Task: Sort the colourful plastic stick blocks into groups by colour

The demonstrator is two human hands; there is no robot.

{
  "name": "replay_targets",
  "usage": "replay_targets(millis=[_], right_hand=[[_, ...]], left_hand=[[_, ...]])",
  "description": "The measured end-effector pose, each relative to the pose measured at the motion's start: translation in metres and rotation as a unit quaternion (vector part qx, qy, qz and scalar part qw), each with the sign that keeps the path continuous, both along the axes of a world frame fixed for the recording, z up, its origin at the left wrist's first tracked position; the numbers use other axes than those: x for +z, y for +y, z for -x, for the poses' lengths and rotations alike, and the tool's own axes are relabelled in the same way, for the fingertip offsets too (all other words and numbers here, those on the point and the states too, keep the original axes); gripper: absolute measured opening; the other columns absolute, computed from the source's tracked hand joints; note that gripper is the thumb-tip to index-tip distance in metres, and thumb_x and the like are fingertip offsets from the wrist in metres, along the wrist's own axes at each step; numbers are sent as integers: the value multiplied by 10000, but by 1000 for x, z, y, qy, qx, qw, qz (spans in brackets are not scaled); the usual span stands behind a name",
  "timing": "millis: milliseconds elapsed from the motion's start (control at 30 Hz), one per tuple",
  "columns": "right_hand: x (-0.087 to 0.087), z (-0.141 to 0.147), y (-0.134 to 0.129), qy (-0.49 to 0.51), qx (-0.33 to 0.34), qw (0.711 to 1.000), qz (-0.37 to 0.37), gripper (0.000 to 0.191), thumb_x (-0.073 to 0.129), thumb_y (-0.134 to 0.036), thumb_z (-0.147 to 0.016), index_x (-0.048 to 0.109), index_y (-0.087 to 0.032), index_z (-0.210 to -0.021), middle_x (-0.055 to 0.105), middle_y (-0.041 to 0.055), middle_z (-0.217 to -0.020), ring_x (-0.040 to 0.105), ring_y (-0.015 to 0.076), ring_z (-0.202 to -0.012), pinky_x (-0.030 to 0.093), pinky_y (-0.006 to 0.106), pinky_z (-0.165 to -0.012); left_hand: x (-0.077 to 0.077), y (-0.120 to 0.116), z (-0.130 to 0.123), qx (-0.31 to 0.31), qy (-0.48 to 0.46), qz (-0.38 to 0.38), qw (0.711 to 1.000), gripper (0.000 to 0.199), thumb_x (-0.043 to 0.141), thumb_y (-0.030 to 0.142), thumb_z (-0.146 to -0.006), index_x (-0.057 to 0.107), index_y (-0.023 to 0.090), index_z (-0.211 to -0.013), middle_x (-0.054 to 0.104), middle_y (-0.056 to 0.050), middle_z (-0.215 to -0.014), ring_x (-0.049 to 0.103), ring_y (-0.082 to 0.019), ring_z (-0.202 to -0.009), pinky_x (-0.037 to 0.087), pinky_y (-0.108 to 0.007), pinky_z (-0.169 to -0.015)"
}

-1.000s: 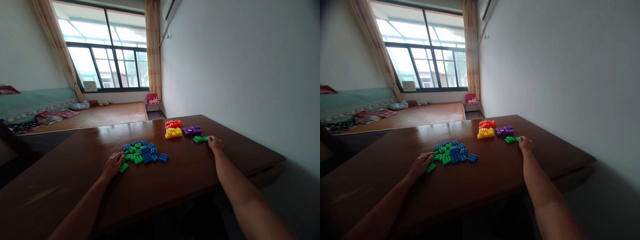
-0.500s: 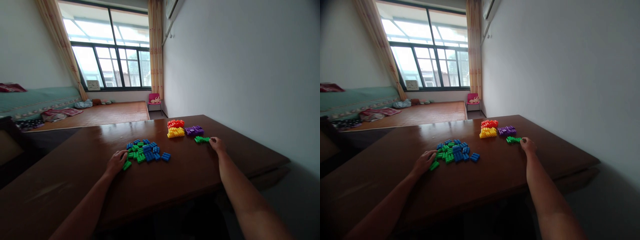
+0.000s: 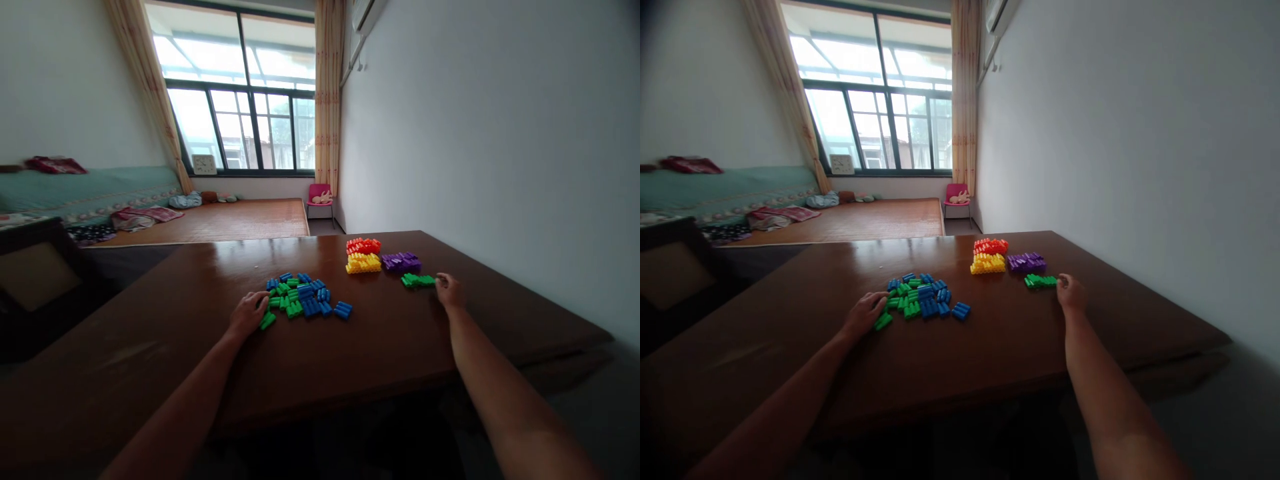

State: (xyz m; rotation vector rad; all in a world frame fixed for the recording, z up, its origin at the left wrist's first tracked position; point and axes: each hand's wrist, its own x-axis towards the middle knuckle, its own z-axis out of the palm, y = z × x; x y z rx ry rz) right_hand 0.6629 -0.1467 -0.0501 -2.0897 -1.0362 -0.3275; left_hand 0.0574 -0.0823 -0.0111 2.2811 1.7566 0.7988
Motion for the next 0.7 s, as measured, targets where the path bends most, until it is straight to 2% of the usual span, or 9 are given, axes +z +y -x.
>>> replay_targets(millis=[100, 167, 233, 300, 367, 433, 500, 567, 700], right_hand=[[11, 16, 3, -58, 9, 992, -109, 397, 415, -321, -861, 649, -103, -1096, 698, 156, -1006, 593, 184, -648, 486, 362, -716], [27, 51, 4, -116, 67, 981, -142, 387, 393, -325, -894, 633, -114, -1112, 685, 155, -1055, 609, 201, -741, 477, 376, -804], [45, 108, 3, -165, 169, 962, -139, 361, 390, -336, -927, 630, -142, -1114, 679, 140, -1077, 612, 221, -889, 453, 370, -878], [59, 180, -3, -193, 291, 932, -92, 332, 395, -337, -952, 638, -173, -1109, 686, 113, -1054, 598, 226, -962, 435, 356, -892], [68, 254, -10, -214, 411, 886, -13, 294, 414, -340, -967, 647, -227, -1106, 688, 74, -1086, 584, 218, -1010, 413, 352, -889], [71, 317, -15, -243, 489, 837, 41, 264, 475, -396, -953, 651, -269, -1104, 689, 47, -1098, 561, 231, -1061, 382, 378, -905], [70, 362, -16, -280, 510, 810, 75, 286, 514, -444, -932, 653, -253, -1093, 686, 61, -1099, 529, 262, -1108, 354, 424, -928], [68, 386, -14, -304, 494, 808, 102, 307, 544, -463, -912, 656, -227, -1073, 682, 89, -1088, 500, 288, -1133, 336, 460, -938], [68, 396, -13, -314, 472, 813, 130, 265, 581, -434, -893, 659, -229, -1041, 676, 94, -1091, 477, 285, -1139, 329, 460, -933]], left_hand=[[3, -4, -3, 10, 2, 5, 1000, 368, 420, 384, -929, 681, 238, -1142, 658, -52, -1081, 619, -202, -991, 479, -287, -844], [5, -7, -5, 14, 3, 8, 1000, 358, 426, 374, -931, 686, 239, -1138, 659, -55, -1079, 613, -204, -1006, 476, -287, -848], [7, -9, -7, 16, 1, 10, 1000, 350, 431, 363, -931, 690, 241, -1132, 661, -56, -1075, 606, -209, -1023, 470, -294, -858], [8, -11, -8, 13, -5, 12, 1000, 348, 433, 353, -931, 691, 238, -1134, 662, -61, -1072, 601, -218, -1034, 465, -307, -872], [8, -12, -9, 10, -14, 15, 1000, 353, 434, 350, -931, 691, 227, -1139, 661, -71, -1075, 599, -230, -1035, 463, -326, -878], [7, -12, -9, 9, -26, 15, 1000, 356, 435, 353, -930, 692, 220, -1138, 661, -80, -1080, 597, -239, -1034, 463, -338, -877], [5, -12, -9, 7, -37, 9, 999, 351, 441, 353, -928, 696, 221, -1130, 664, -81, -1075, 598, -238, -1023, 463, -340, -873], [3, -11, -9, 5, -46, 3, 999, 341, 448, 347, -925, 701, 224, -1119, 666, -81, -1066, 598, -235, -1014, 462, -340, -877], [3, -11, -10, 7, -51, 12, 999, 345, 441, 344, -929, 702, 222, -1118, 661, -88, -1085, 594, -247, -1042, 458, -355, -897]])
